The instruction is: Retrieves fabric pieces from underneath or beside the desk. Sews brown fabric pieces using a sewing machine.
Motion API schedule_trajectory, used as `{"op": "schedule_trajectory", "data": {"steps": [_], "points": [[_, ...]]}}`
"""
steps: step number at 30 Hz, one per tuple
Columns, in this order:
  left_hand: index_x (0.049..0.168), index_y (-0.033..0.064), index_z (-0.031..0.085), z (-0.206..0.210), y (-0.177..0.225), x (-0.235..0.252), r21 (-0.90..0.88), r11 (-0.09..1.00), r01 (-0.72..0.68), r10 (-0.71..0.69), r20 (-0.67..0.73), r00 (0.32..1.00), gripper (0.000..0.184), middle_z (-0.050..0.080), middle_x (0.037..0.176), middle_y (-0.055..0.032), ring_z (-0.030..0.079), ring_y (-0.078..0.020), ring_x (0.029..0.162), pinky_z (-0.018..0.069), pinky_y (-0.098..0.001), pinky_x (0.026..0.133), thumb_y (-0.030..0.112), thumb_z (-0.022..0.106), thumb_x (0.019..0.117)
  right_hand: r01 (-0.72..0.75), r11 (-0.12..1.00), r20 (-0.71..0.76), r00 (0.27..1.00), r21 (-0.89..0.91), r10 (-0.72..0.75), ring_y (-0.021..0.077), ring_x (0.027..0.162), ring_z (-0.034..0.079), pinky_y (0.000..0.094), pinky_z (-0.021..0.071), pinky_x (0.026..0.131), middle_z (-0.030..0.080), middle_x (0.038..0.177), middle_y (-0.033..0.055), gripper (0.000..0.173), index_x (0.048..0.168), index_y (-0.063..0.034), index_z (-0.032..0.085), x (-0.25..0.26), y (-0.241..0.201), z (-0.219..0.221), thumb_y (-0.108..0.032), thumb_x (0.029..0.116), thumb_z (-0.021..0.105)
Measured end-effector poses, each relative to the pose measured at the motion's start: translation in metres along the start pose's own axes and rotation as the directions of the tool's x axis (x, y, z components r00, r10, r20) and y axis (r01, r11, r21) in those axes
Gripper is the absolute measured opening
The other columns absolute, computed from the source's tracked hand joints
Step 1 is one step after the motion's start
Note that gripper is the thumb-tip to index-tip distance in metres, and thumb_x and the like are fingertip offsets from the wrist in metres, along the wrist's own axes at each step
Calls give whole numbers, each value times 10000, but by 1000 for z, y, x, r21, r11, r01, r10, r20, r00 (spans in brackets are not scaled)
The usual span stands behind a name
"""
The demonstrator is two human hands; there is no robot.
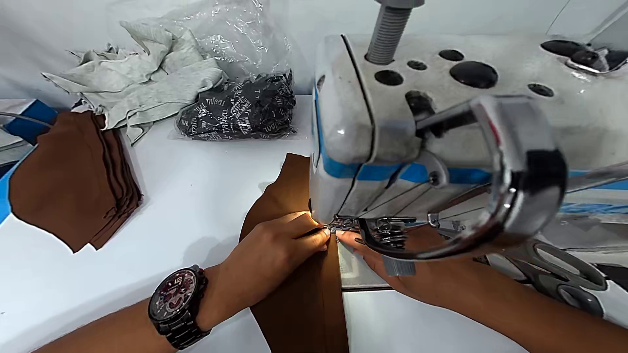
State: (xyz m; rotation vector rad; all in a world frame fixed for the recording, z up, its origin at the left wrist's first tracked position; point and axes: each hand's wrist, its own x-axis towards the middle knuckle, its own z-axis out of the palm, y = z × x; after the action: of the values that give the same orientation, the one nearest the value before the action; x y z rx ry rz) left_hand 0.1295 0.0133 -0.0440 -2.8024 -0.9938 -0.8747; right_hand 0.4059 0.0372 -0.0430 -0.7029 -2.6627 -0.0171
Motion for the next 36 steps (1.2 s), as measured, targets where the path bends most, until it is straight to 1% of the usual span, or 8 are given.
{"op": "schedule_trajectory", "data": {"steps": [6, 10, 20, 25, 28, 30, 34, 36], "points": [[982, 160, 801, 1, 2, 0, 9, 1000, 17, -17, 1, 1000, 224, 708, 960, 22, 664, -69, 966, 533, -175, 823, 237, 595, 1024, -15, 1000, 98, 995, 0, 14, 136, 869, 690, 288, 558, 688, 703, 901, -19, 326, 1144, -201, 764, 2, 0, 5, -233, 1019, 465], [974, 156, 804, 2, 1, 1, 15, 1000, 14, -14, -6, 1000, 235, 717, 938, 26, 669, -67, 953, 528, -170, 829, 238, 589, 1022, -172, 978, 348, 930, 120, 121, 256, 992, 720, 416, 559, 803, 748, 1065, 87, 353, 1304, -160, 706, 16, -8, -19, -192, 1044, 469], [979, 172, 811, 3, 4, 0, 12, 999, 47, -47, -17, 999, 251, 710, 940, 40, 651, -89, 977, 523, -214, 858, 272, 586, 1028, -185, 976, 323, 936, 113, 140, 237, 977, 720, 403, 563, 796, 751, 1042, 70, 343, 1292, -181, 717, 16, -10, -20, -179, 1040, 484], [1021, 192, 808, 3, 5, -6, -6, 998, 61, -61, 3, 998, 274, 728, 1007, 39, 662, -80, 1043, 528, -201, 895, 302, 558, 1043, -93, 995, 163, 983, 40, 85, 140, 915, 705, 307, 573, 746, 729, 956, -14, 319, 1215, -226, 749, 6, -4, -2, -212, 1029, 490], [1024, 191, 809, 2, 5, -6, -15, 998, 64, -64, 6, 998, 283, 732, 1009, 39, 667, -79, 1048, 531, -198, 899, 307, 552, 1045, -157, 983, 283, 951, 92, 125, 205, 950, 720, 368, 563, 779, 752, 1014, 44, 341, 1277, -193, 727, 14, -9, -15, -171, 1036, 487], [1029, 188, 809, 2, 5, -6, -18, 998, 67, -67, 9, 998, 284, 733, 1014, 35, 668, -75, 1043, 532, -194, 893, 305, 550, 1046, -149, 985, 279, 953, 92, 118, 207, 936, 723, 367, 567, 764, 752, 1016, 45, 338, 1280, -200, 724, 14, -8, -16, -164, 1033, 497], [1029, 193, 807, 2, 4, -7, -27, 997, 75, -75, 13, 997, 279, 733, 1013, 40, 670, -69, 1043, 535, -188, 889, 308, 554, 1047, -47, 999, 91, 995, 9, 46, 117, 911, 699, 281, 570, 730, 722, 955, -29, 319, 1195, -232, 752, 1, -1, 7, -204, 1025, 484], [1031, 192, 806, 3, 3, -7, -40, 996, 74, -73, 13, 997, 278, 733, 1009, 42, 668, -61, 1020, 530, -181, 865, 309, 555, 1048, -40, 999, 73, 997, 1, 40, 119, 909, 703, 283, 573, 724, 724, 955, -27, 316, 1185, -230, 757, -1, 0, 10, -199, 1023, 487]]}}
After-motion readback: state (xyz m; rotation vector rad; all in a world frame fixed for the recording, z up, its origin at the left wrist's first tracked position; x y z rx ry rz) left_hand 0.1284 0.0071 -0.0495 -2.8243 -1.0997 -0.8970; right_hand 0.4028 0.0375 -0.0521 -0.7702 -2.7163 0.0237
